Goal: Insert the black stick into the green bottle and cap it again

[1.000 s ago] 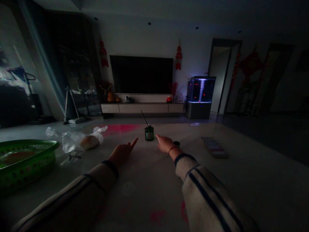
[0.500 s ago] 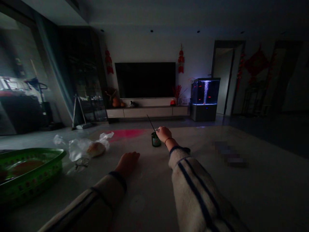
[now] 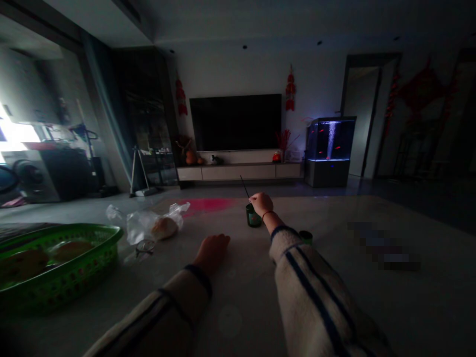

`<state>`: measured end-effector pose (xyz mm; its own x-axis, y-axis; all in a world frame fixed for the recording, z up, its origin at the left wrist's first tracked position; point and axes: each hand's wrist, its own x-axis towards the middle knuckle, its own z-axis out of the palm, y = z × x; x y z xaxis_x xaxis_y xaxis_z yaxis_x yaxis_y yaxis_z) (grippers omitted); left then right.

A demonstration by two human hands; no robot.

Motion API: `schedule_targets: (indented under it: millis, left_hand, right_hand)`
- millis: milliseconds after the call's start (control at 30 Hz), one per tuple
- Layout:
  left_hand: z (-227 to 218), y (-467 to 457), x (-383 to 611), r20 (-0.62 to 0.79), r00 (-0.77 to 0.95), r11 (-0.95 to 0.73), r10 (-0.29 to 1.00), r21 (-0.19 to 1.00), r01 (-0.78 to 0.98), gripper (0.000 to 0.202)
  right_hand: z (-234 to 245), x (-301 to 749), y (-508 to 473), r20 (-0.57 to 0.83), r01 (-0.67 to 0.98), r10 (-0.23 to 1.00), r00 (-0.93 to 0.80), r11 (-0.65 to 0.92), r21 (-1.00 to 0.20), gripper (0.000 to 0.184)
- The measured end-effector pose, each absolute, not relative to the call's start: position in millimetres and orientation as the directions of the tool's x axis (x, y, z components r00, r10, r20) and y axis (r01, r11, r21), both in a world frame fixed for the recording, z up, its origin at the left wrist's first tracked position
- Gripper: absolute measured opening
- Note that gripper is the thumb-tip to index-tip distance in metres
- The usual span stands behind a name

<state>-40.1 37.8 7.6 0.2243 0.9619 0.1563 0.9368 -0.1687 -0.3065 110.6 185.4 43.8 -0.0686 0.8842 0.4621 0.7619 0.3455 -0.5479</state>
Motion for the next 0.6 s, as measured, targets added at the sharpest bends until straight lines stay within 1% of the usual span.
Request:
schedule_targets:
  millis: [200,300,467,533,600]
  left_hand:
    - [6.6,36.2,-40.4,0.146,0.232,-0.180,0.962,-0.303,0.936,0.025]
    - [6.2,36.5,-40.6,0.148,0.229,-0.177,0.962,-0.299,0.938,0.025]
    - [6.7,36.8,-41.0,0.145,0.218,-0.169,0.965,-0.290,0.942,0.024]
    - [6.9,36.6,-41.1,0.146,0.220,-0.171,0.965,-0.288,0.942,0.024]
    - [7.1,36.6,-41.1,0.152,0.226,-0.176,0.962,-0.287,0.942,0.025]
  right_hand:
    - [44.1,115.6,186.1,0.506,0.704,0.856,-0.105,0.423,-0.570,0.013]
    - [51.0,120.0,185.6,0.544,0.663,0.837,-0.059,0.440,-0.606,0.015]
    - [86.0,134.4,187.1,0.583,0.523,0.811,0.049,0.476,-0.707,0.026]
    - [103.3,144.6,184.3,0.582,0.458,0.809,0.080,0.489,-0.743,0.027]
    - [116.0,157.2,177.0,0.558,0.381,0.826,0.084,0.490,-0.784,0.024]
